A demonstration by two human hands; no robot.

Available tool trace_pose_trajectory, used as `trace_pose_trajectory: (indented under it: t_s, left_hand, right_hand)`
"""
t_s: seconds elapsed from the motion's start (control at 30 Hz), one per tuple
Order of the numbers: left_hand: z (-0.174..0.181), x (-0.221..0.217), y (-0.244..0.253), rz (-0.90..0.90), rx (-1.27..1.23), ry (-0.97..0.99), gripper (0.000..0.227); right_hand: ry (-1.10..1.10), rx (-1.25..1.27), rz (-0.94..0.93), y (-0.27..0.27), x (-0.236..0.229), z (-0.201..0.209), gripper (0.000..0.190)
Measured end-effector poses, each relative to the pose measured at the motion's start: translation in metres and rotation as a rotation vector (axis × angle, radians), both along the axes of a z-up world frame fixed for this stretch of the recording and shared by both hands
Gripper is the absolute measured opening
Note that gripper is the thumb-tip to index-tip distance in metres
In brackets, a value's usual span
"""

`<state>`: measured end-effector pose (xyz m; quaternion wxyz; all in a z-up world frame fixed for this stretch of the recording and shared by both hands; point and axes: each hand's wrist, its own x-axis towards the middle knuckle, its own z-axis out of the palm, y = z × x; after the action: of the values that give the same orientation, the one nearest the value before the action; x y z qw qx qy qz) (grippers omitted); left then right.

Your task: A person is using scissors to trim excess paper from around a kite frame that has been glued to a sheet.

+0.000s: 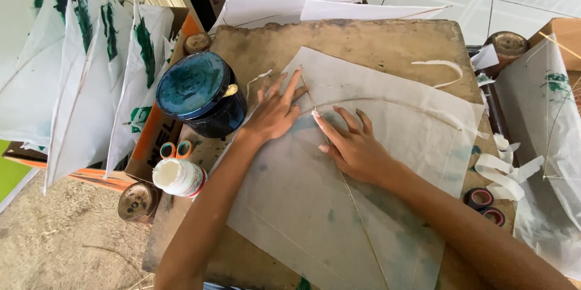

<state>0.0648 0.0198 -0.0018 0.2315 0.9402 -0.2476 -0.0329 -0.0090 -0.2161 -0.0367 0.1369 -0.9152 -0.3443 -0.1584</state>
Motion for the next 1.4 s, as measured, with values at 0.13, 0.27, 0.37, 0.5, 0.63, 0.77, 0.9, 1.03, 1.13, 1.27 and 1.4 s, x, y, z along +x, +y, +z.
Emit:
trace_pose_trajectory:
  t_s: [0.13,0.27,0.37,0.5,0.63,0.77,0.9,1.03,1.13,1.27,1.4]
  left_hand:
    - [0.001,0.005,0.000,0.029,0.002,-0.004,0.081]
    - [-0.002,0.014,0.000,0.044,0.033,-0.020,0.081]
    - [-0.005,0.023,-0.001,0.057,0.084,-0.033,0.082]
    - [-0.010,0.030,-0.001,0.073,0.079,-0.047,0.083]
    - [-0.015,0.035,-0.001,0.088,0.074,-0.047,0.083]
    - [-0.002,0.034,-0.001,0.110,-0.001,-0.044,0.082]
    - [0.018,0.012,-0.002,0.074,-0.005,-0.042,0.081]
    - [0.018,-0.009,-0.007,0.057,0.014,0.014,0.078]
    - [0.005,-0.010,-0.006,-0.011,0.089,-0.047,0.079]
    - [-0.004,-0.004,-0.007,-0.010,0.118,-0.067,0.078]
    - [-0.004,-0.001,-0.006,0.022,0.188,-0.106,0.078]
  right_hand:
    - [0.014,-0.006,-0.011,0.001,-0.001,0.002,0.057]
    - [0.024,-0.006,-0.007,0.000,-0.002,0.002,0.057]
    - [0.061,-0.023,-0.015,0.000,-0.004,0.009,0.058]
    - [0.091,-0.031,-0.023,0.003,-0.008,0.019,0.058]
    - [0.099,0.000,0.008,0.001,-0.007,0.020,0.056]
    - [0.107,-0.008,-0.003,0.001,-0.005,0.018,0.057]
    - [0.091,0.017,0.008,0.000,-0.004,0.014,0.056]
    - [0.052,0.025,0.019,-0.001,-0.002,0.009,0.056]
    - [-0.003,0.016,0.014,0.000,-0.003,0.008,0.057]
    - [-0.016,0.007,0.003,0.001,-0.004,0.010,0.057]
    - [0.046,0.011,-0.005,0.002,-0.006,0.015,0.057]
